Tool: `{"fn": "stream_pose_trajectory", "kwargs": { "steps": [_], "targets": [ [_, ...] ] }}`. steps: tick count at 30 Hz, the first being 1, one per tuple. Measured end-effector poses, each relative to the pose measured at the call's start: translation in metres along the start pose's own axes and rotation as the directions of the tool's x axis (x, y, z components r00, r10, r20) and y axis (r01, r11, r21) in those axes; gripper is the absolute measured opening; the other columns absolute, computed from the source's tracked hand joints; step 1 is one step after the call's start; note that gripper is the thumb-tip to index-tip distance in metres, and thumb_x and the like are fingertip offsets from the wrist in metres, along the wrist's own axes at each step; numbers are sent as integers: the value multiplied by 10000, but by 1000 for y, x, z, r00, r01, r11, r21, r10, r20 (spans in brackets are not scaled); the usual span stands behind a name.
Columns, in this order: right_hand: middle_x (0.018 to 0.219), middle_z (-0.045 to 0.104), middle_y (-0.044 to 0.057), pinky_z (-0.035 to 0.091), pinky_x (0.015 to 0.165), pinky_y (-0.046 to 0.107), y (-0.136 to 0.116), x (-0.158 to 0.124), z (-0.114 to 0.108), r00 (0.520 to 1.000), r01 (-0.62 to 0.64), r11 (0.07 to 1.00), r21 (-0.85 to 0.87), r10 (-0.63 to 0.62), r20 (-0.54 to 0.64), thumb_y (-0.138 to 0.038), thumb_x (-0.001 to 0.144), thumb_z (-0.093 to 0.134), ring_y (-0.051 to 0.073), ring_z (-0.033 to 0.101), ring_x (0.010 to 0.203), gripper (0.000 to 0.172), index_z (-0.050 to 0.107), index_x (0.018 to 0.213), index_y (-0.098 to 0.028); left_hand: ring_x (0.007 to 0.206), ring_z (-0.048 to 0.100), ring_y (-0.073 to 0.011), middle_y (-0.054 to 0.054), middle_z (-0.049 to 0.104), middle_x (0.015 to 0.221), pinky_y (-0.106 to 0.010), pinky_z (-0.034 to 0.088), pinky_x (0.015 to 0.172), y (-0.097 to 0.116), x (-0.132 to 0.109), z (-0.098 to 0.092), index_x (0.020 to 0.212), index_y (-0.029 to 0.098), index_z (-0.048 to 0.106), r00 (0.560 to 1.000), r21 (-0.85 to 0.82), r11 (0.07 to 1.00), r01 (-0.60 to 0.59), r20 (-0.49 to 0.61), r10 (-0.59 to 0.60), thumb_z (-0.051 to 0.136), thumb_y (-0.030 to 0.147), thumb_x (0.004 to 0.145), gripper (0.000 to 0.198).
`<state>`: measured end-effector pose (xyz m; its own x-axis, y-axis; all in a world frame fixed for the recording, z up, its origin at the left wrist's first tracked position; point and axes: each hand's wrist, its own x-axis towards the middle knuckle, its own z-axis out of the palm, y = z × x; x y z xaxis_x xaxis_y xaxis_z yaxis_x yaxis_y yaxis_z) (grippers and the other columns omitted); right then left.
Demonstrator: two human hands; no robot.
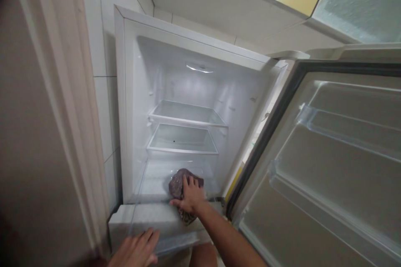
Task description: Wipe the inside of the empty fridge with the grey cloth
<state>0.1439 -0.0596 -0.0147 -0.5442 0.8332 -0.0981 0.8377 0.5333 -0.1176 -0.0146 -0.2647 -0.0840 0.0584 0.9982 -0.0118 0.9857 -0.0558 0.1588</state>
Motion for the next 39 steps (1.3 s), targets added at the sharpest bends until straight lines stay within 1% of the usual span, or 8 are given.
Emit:
{"fn": "stream_pose_trajectory", "kwargs": {
  "steps": [2,6,11,19,23,30,34,39],
  "targets": [
    [1693,365,241,364,1207,652,-1,6,5,999,50,998,-47,-50,9,-648,821,789,491,383,1518,1119,294,1716,-195,1168,741,-303,-93,766,1293,-402,588,964,3,1,-23,1375,284,704,998,-15,1000,20,65,-19,779,192,903,487],
    [1596,500,192,471,1130,555,8,37,-3,994,-92,995,-27,91,-57,-433,920,713,413,522,1421,784,442,1634,-256,1170,733,-324,-98,786,1212,-451,556,1013,4,4,-52,1327,257,723,975,-31,998,62,213,-54,744,230,926,403],
    [1501,575,174,533,1037,546,-7,86,-16,969,-222,969,110,232,-84,-507,885,708,392,581,1353,672,569,1491,-251,1247,689,-347,-134,758,1293,-478,513,1064,-5,14,-69,1396,237,681,970,-49,998,37,244,-23,779,300,906,504],
    [1503,614,129,504,1097,559,-115,135,-9,996,82,970,229,-90,21,-563,794,738,393,600,1366,770,586,1505,-309,1212,706,-359,-122,778,1240,-492,527,1035,-13,24,-82,1307,207,713,977,-13,1000,-6,214,8,792,348,916,424],
    [1448,672,102,555,1012,482,-121,127,-8,978,167,941,293,-197,75,-501,808,733,367,658,1299,772,564,1542,-335,1194,709,-358,-114,782,1224,-478,527,1022,-14,23,-89,1243,203,734,975,-5,1000,14,223,-12,799,363,910,375],
    [1077,772,-25,532,885,279,-73,66,-10,739,364,763,534,-585,333,-353,734,807,238,706,1045,474,762,1195,-250,1212,694,-365,-110,773,1246,-471,509,1029,-20,24,-87,1288,218,711,982,0,1000,-10,191,9,808,389,906,430],
    [1226,728,64,506,989,351,-77,56,-22,948,294,840,455,-316,-29,-362,798,748,279,663,1146,528,692,1299,-209,1219,688,-369,-111,766,1267,-473,510,1034,-12,18,-84,1321,210,702,976,-2,999,-36,217,35,812,377,907,461],
    [1545,534,139,436,1128,501,-119,72,-10,947,272,912,307,-196,-255,-528,842,721,359,517,1383,717,554,1488,-265,1217,683,-349,-104,760,1267,-464,506,1043,-8,13,-61,1315,239,711,978,11,999,-42,203,39,806,368,915,431]
  ]
}}
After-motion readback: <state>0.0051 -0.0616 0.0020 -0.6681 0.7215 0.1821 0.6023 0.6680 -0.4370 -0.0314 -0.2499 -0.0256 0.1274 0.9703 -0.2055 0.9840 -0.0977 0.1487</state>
